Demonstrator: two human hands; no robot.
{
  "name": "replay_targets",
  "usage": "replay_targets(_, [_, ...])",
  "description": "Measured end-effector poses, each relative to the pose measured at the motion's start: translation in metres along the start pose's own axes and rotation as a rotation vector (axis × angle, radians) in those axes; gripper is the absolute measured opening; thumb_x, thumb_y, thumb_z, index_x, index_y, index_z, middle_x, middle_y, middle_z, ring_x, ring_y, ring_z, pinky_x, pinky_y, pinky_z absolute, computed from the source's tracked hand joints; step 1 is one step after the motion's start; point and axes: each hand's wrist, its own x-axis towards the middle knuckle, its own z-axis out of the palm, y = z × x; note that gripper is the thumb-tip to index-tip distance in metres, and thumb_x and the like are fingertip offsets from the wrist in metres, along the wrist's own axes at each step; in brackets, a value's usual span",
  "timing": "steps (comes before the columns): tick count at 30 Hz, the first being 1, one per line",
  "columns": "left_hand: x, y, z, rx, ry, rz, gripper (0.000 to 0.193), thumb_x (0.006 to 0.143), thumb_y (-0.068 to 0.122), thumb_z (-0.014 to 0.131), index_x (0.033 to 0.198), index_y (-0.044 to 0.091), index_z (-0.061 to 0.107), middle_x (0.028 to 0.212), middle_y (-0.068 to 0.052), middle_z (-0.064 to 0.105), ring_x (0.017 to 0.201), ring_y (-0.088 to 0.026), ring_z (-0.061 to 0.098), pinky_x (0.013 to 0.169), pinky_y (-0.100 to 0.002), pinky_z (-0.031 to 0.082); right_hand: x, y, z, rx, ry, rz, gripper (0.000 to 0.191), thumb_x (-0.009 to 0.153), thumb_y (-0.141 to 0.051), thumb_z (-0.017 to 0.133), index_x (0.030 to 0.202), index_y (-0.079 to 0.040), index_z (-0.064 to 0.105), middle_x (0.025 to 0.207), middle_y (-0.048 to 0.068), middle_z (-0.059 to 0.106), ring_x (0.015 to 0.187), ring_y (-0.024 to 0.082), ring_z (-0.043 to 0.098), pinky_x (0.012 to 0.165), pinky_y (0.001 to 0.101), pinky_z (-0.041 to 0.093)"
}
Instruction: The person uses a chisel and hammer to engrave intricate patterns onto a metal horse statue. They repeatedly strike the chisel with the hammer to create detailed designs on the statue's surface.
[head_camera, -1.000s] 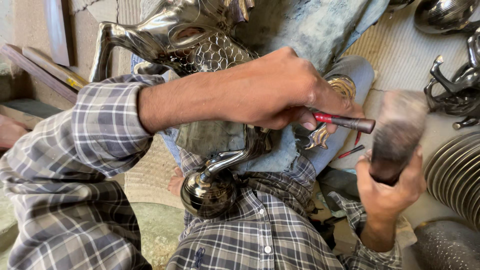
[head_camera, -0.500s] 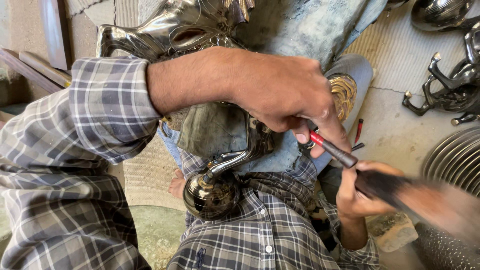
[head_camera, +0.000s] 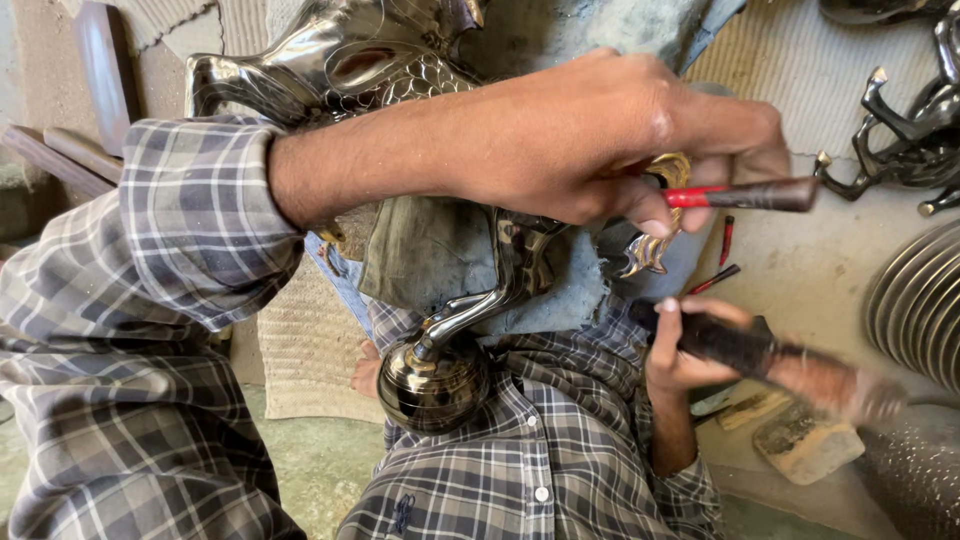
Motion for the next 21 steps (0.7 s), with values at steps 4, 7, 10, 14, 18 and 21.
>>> replay_targets(4, [0.005,0.0,0.007,0.014,-0.149,-0.092,0.05,0.082,0.004,0.082,0.128,0.008,0.061,0.096,-0.005,0.076,0.09,-0.027,0.077,0.067,-0.045,0.057,-0.012,0.014,-0.005,0.068,0.006,0.065,0.086,0.105,0.007,0.072,0.161,0.0,0.007,0.101,0.018,0.061,0.08,0.023,0.066,0.077,0.0332,0.059])
replay_targets(7, [0.006,0.0,0.006,0.091,-0.212,-0.015,0.056,0.079,0.007,0.085,0.131,0.007,0.062,0.098,-0.006,0.077,0.093,-0.031,0.075,0.07,-0.048,0.057,-0.021,0.016,-0.013,0.026,-0.038,0.084,0.086,0.109,0.007,0.071,0.164,0.0,0.004,0.102,0.02,0.06,0.081,0.024,0.065,0.08,0.0338,0.058])
replay_targets(10, [0.009,-0.001,0.005,0.017,-0.231,0.09,0.059,0.076,0.007,0.082,0.133,0.011,0.065,0.11,-0.005,0.077,0.097,-0.029,0.074,0.074,-0.047,0.056,-0.028,0.016,-0.015,0.017,-0.049,0.048,0.085,0.109,0.004,0.069,0.162,0.0,0.003,0.1,0.02,0.063,0.08,0.023,0.068,0.076,0.0329,0.059])
replay_targets(14, [0.02,-0.005,0.003,-0.126,-0.46,-0.025,0.055,0.082,0.01,0.078,0.134,0.022,0.068,0.101,0.005,0.081,0.092,-0.019,0.076,0.073,-0.043,0.054,-0.032,0.014,-0.017,-0.036,-0.013,0.034,0.089,0.11,0.003,0.071,0.161,0.001,-0.002,0.106,0.023,0.061,0.083,0.024,0.07,0.074,0.0331,0.06])
replay_targets(18, [0.029,-0.005,0.001,-0.173,-0.545,-0.041,0.054,0.083,0.012,0.077,0.135,0.023,0.067,0.101,0.006,0.081,0.091,-0.014,0.076,0.075,-0.037,0.055,-0.026,0.001,-0.018,-0.079,0.05,-0.021,0.096,0.109,0.002,0.072,0.159,-0.001,-0.01,0.134,0.032,0.048,0.087,0.028,0.071,0.076,0.0365,0.065])
replay_targets(21, [0.033,-0.004,-0.001,-0.156,-0.642,-0.1,0.056,0.084,0.014,0.076,0.138,0.026,0.065,0.1,0.006,0.08,0.085,-0.014,0.075,0.071,-0.037,0.054,-0.012,-0.013,-0.015,-0.186,0.027,-0.287,0.094,0.107,0.004,0.069,0.162,-0.008,-0.007,0.096,0.022,0.068,0.077,0.026,0.07,0.072,0.0344,0.062])
